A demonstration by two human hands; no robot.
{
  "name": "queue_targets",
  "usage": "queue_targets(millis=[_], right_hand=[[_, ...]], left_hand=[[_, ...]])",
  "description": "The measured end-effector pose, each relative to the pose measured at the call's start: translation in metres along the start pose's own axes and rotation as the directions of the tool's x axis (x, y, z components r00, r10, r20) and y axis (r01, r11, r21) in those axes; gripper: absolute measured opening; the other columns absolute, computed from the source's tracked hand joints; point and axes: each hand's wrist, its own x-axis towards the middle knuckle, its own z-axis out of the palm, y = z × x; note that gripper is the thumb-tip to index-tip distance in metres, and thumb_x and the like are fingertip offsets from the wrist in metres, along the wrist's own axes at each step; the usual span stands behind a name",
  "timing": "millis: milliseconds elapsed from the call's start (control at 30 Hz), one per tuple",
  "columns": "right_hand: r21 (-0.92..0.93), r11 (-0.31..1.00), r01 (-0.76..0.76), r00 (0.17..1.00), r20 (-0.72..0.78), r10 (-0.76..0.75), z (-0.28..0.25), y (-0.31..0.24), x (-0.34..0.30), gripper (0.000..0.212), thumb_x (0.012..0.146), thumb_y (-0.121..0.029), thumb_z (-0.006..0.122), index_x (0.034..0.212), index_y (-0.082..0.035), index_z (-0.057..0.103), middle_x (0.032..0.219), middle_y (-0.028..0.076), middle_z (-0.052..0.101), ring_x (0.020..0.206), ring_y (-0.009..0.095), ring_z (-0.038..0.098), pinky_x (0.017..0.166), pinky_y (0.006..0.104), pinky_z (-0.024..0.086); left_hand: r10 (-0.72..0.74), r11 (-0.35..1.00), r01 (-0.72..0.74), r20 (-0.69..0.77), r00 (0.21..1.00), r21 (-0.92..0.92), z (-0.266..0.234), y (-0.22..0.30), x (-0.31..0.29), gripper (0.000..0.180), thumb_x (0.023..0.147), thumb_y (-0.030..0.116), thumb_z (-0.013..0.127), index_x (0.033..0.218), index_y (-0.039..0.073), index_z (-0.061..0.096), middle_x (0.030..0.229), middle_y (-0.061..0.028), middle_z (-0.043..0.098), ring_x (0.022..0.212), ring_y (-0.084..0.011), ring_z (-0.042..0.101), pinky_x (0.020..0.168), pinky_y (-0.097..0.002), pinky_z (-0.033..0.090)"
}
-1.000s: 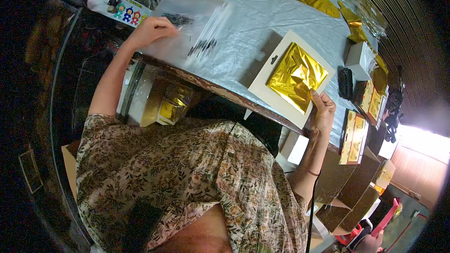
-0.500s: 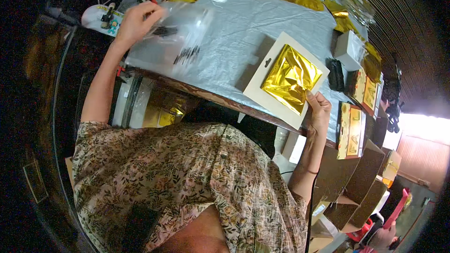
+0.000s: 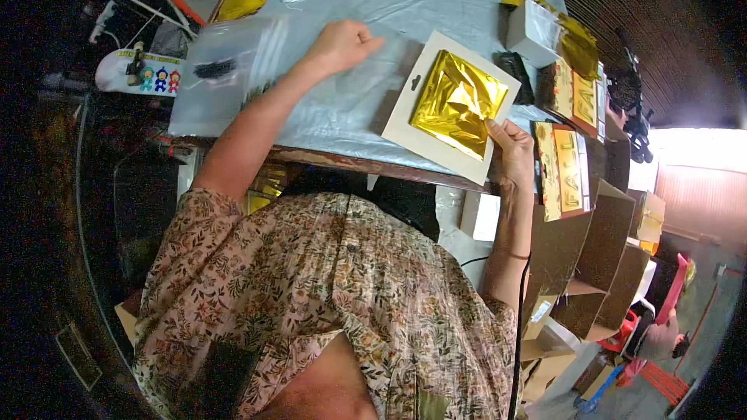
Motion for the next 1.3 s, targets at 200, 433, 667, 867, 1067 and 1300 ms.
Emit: queue_targets(millis=[200,433,667,867,1067,1300], right_hand=[[0.026,0.999,-0.02,1.0,0.018,0.019,-0.025,0.003,-0.009,0.016,0.096,-0.007,0.069,0.106,0.005,0.073,0.098,0.01,0.076,0.081,0.014,0.071,0.076,0.0271,0.056],[-0.027,0.998,-0.06,0.993,0.104,0.062,-0.02,0.001,-0.004,0.016,0.099,-0.009,0.067,0.105,0.004,0.074,0.099,0.012,0.076,0.083,0.015,0.072,0.077,0.0297,0.059],[-0.029,0.996,-0.088,0.993,0.07,0.09,-0.01,-0.008,0.0,0.012,0.095,-0.008,0.072,0.099,0.004,0.075,0.091,0.009,0.076,0.073,0.012,0.069,0.067,0.0261,0.056],[-0.012,0.997,-0.075,0.992,0.102,0.076,-0.006,-0.001,-0.006,0.013,0.095,-0.008,0.072,0.099,0.004,0.075,0.092,0.01,0.076,0.074,0.012,0.069,0.068,0.026,0.056],[-0.024,0.995,-0.101,0.989,0.107,0.103,-0.004,0.0,-0.005,0.013,0.095,-0.007,0.071,0.1,0.005,0.075,0.093,0.011,0.076,0.075,0.013,0.07,0.071,0.0265,0.056],[-0.013,0.997,-0.077,0.993,0.091,0.078,0.002,0.0,-0.009,0.014,0.096,-0.006,0.071,0.103,0.006,0.075,0.093,0.011,0.076,0.076,0.013,0.07,0.071,0.0276,0.057]], left_hand=[[0.027,0.994,-0.029,-0.019,0.999,-0.106,-0.01,0.022,-0.064,0.037,0.082,0.037,0.086,0.09,0.004,0.071,0.072,-0.0097,0.069,0.062,-0.0216,0.065,0.06,-0.036,0.053],[0.054,0.995,-0.058,-0.054,0.997,-0.079,-0.003,0.021,-0.08,0.036,0.077,0.028,0.089,0.087,0.004,0.064,0.073,-0.0084,0.061,0.063,-0.021,0.06,0.058,-0.0378,0.049],[0.099,0.99,-0.102,-0.035,0.994,-0.094,-0.003,0.023,-0.074,0.022,0.083,0.017,0.079,0.083,0.003,0.063,0.07,-0.01,0.061,0.062,-0.0244,0.061,0.059,-0.0381,0.049],[0.16,0.986,-0.159,-0.027,0.987,0.051,-0.005,0.027,-0.079,0.018,0.086,0.017,0.07,0.082,0.002,0.063,0.085,-0.0181,0.068,0.078,-0.041,0.068,0.068,-0.0496,0.054],[0.207,0.964,-0.202,-0.01,0.978,0.173,-0.003,0.03,-0.083,0.012,0.09,0.015,0.062,0.09,0.003,0.059,0.092,-0.0181,0.067,0.081,-0.0442,0.067,0.069,-0.0536,0.053],[0.2,0.967,-0.194,-0.022,0.98,0.168,-0.004,0.03,-0.081,0.014,0.091,0.015,0.065,0.098,0.005,0.057,0.091,-0.0172,0.067,0.084,-0.042,0.067,0.07,-0.0517,0.052]])
